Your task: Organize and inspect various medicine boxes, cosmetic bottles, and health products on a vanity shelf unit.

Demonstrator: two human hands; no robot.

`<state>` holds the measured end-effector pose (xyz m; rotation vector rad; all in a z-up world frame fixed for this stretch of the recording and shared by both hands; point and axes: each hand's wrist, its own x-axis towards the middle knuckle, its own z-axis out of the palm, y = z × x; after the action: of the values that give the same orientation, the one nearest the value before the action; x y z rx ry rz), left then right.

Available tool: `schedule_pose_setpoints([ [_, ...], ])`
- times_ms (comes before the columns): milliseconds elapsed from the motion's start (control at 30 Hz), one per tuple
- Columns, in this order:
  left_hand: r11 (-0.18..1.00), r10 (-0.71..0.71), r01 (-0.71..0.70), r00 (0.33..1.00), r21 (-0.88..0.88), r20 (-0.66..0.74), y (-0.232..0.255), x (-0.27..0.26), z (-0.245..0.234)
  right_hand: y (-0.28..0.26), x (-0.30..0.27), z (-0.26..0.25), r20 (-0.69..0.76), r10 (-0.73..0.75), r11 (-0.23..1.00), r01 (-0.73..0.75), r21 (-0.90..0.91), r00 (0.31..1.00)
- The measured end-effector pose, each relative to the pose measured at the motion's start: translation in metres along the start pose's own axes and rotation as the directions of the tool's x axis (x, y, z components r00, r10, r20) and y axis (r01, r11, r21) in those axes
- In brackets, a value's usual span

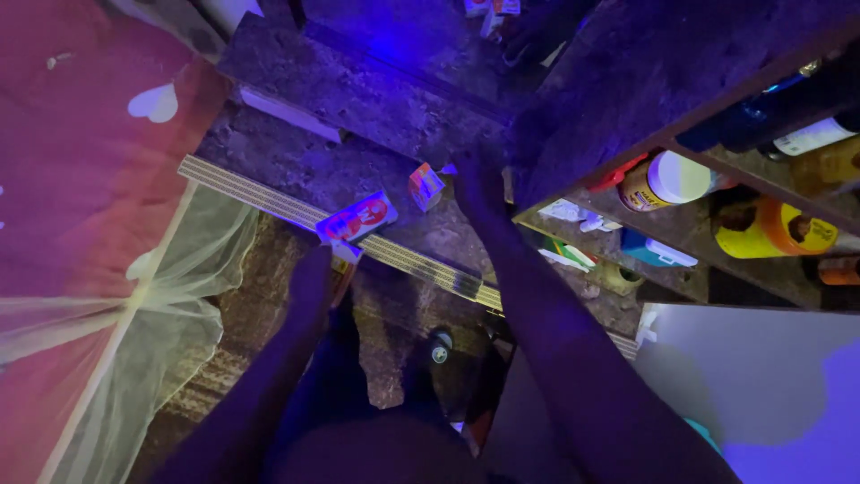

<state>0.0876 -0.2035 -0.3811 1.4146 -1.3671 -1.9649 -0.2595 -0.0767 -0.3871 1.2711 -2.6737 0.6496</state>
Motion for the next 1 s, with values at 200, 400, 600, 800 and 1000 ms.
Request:
schedule_pose_setpoints([
  [200, 0.918, 0.388, -0.395, 0.909, 0.023, 0.151, 0.022, 0.007, -0.009, -0.017, -0.010, 0.026, 0.059, 0.127, 0.740, -0.134, 0.659, 0.990],
  [400, 0.823, 0.510, -0.540, 0.839, 0.177, 0.192, 0.079, -0.023, 0.036, -0.193, -0.043, -0.152, 0.175, 0.031, 0.622, -0.156, 0.768, 0.984],
  [600, 0.005, 0.756, -0.752, 0.435, 0.660, 0.489, 0.026, 0.016, 0.046, -0.195, -0.068, -0.175, 0.047, 0.026, 0.845, -0.047, 0.533, 0.999],
  [800, 0.978, 0.119, -0.052, 0.935, -0.202, 0.334, 0.060, -0.045, 0.068, -0.149, -0.087, -0.141, -0.187, -0.199, 0.843, 0.265, 0.468, 0.962],
  [1000, 0.953, 0.149, -0.034, 0.917, -0.300, 0.369, 0.071, -0.065, 0.095, -0.156, -0.107, -0.178, -0.162, -0.124, 0.828, 0.192, 0.527, 0.979],
])
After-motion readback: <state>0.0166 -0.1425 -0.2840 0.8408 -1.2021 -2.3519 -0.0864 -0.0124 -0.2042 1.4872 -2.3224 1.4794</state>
